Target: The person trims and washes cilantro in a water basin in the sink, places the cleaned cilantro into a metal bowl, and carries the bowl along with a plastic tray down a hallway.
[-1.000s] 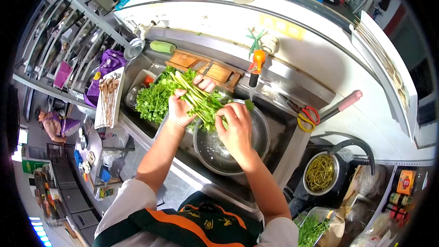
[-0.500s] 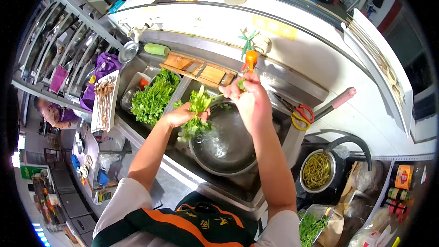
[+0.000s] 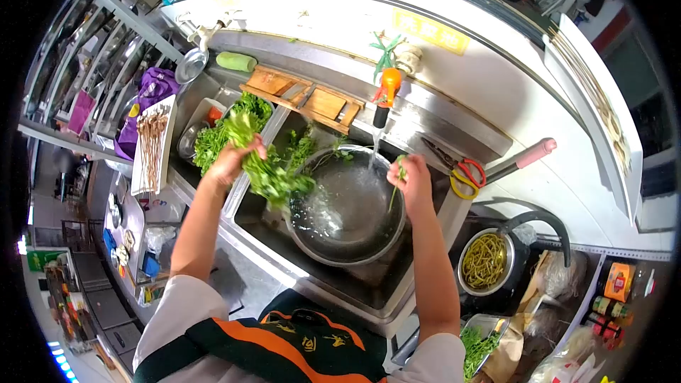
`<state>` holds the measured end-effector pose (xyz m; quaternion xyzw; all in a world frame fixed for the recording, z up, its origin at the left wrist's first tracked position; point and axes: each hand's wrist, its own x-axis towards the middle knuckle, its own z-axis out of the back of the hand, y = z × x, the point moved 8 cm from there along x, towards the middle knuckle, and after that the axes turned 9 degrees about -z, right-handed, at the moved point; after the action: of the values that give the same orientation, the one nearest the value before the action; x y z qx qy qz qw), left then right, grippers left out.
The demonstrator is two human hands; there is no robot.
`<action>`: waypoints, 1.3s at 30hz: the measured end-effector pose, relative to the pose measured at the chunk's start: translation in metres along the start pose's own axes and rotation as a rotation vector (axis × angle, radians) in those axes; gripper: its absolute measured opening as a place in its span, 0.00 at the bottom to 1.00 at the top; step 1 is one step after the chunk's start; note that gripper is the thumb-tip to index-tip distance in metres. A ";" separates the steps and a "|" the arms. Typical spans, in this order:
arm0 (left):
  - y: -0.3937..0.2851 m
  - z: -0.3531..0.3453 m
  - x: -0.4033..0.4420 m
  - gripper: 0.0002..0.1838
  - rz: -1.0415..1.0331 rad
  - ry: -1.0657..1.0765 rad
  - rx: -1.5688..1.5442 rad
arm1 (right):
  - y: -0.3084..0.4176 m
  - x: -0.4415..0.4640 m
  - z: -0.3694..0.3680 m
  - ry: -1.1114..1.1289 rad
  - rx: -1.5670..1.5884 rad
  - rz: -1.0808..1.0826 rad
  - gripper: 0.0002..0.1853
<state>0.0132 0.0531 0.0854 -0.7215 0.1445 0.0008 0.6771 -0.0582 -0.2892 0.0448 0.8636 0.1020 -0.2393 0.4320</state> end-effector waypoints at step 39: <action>0.172 -0.014 0.032 0.36 -0.104 0.220 1.037 | -0.152 0.133 -0.105 -0.076 -0.432 -0.146 0.24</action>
<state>0.0046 0.0253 -0.0878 -0.2939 0.1601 -0.1801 0.9250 0.0331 -0.1171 -0.0743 0.7315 0.1968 -0.2750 0.5920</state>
